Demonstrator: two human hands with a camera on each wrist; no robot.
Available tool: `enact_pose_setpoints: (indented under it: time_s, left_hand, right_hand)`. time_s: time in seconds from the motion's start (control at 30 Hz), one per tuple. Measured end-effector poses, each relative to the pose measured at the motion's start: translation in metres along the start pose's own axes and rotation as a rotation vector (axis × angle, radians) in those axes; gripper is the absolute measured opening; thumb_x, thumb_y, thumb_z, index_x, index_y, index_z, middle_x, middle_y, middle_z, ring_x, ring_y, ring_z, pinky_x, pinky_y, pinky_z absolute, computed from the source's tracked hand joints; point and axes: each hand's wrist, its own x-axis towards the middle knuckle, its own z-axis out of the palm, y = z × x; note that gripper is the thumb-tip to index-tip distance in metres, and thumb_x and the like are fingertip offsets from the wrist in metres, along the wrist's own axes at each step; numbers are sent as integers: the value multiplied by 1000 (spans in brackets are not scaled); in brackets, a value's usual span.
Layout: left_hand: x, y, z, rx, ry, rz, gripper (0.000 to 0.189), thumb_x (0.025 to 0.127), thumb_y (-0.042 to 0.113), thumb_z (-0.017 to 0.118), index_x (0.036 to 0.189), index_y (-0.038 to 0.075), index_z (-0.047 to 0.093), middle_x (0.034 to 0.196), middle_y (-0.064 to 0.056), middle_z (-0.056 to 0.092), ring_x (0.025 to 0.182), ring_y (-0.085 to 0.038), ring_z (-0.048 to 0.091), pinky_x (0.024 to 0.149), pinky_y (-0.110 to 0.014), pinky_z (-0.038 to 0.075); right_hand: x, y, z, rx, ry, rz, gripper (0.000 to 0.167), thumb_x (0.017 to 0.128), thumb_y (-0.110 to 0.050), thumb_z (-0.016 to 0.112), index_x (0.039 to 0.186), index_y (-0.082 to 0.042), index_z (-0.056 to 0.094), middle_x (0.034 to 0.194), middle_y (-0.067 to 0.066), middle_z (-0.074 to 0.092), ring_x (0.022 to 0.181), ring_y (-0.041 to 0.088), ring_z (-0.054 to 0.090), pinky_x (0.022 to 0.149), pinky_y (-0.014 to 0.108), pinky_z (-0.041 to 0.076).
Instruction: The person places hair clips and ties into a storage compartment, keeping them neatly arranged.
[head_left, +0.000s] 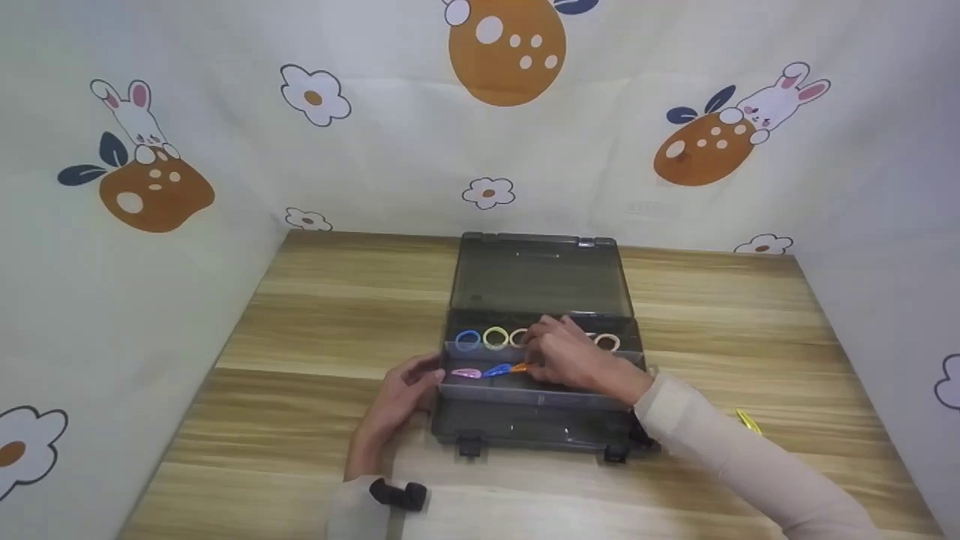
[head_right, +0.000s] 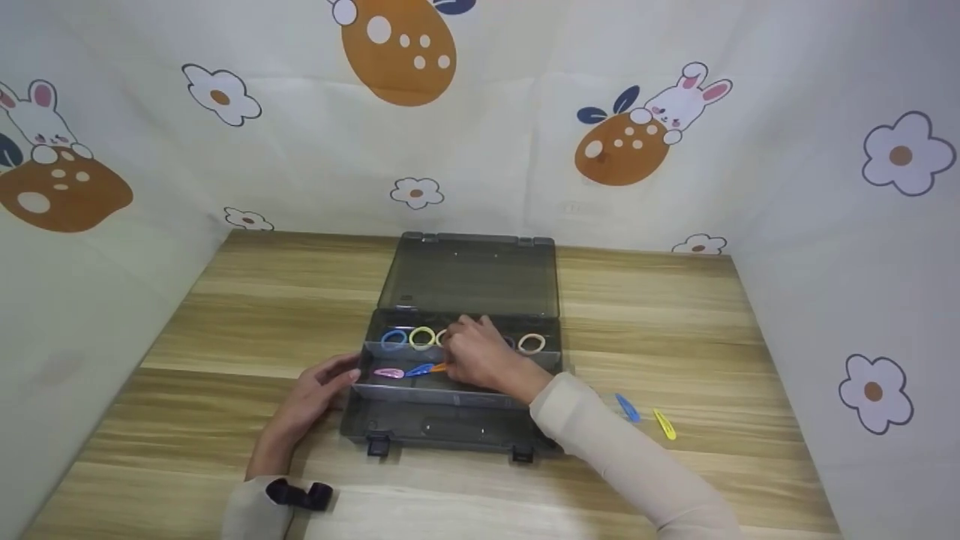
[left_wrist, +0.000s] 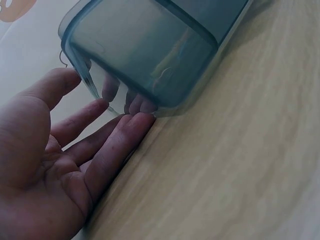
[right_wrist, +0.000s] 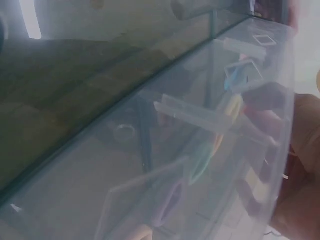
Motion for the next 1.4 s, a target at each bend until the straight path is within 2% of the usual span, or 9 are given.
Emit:
enact_pose_setpoints:
  time_s: [0.23,0.43,0.57,0.77,0.9,1.07,1.27,1.4]
  left_hand:
    - [0,0,1,-1,-2,2,45,95,19,67,134,-1,60,135,-19,63,123,-28,62,110,-39,46]
    - [-1,0,1,1,-3,-8,46,95,20,67,135,-1,58,137,-20,62,124,-29,61,112,-43,45]
    - [0,0,1,17,4,-7,46,95,21,68,135,0,59,137,-19,62,126,-30,60,114,-45,44]
    - [1,-2,0,23,-1,-14,47,95,24,68,136,2,59,140,-18,61,131,-33,57,116,-48,41]
    - [1,-2,0,22,0,-5,46,96,21,68,135,0,59,139,-19,61,129,-32,58,115,-46,43]
    - [0,0,1,24,3,18,43,96,17,67,134,-2,60,137,-21,62,124,-30,61,110,-40,48]
    - [0,1,0,26,4,15,43,96,18,67,134,-1,60,136,-19,63,123,-28,62,108,-36,48]
    - [-1,0,0,30,5,18,43,96,18,67,134,-1,60,136,-19,63,123,-28,61,109,-38,48]
  right_hand:
    - [-1,-7,7,-18,3,84,4,74,-15,78,72,-12,75,106,5,76,97,26,61,73,47,46]
    - [-1,-5,9,-20,-31,81,5,74,-16,79,73,-12,77,108,6,76,98,26,60,76,53,48]
    - [-2,-2,2,30,-78,85,7,75,-20,82,76,-14,79,111,6,75,103,27,60,79,54,48]
    - [-5,2,-19,53,-115,71,20,77,-30,84,87,-13,80,108,5,74,103,28,62,88,54,51]
    - [-11,4,-39,55,-98,73,23,77,-30,84,93,-13,80,109,5,72,106,29,63,90,59,50]
    - [-24,5,-59,94,-69,143,22,81,-28,82,98,-14,78,115,5,71,113,31,62,100,68,44]
    - [-47,13,-75,154,14,164,22,83,-22,81,100,-9,77,112,9,73,108,31,66,94,51,54]
    - [-65,19,-77,184,61,200,20,83,-17,81,100,-9,77,109,8,73,105,29,67,92,48,56]
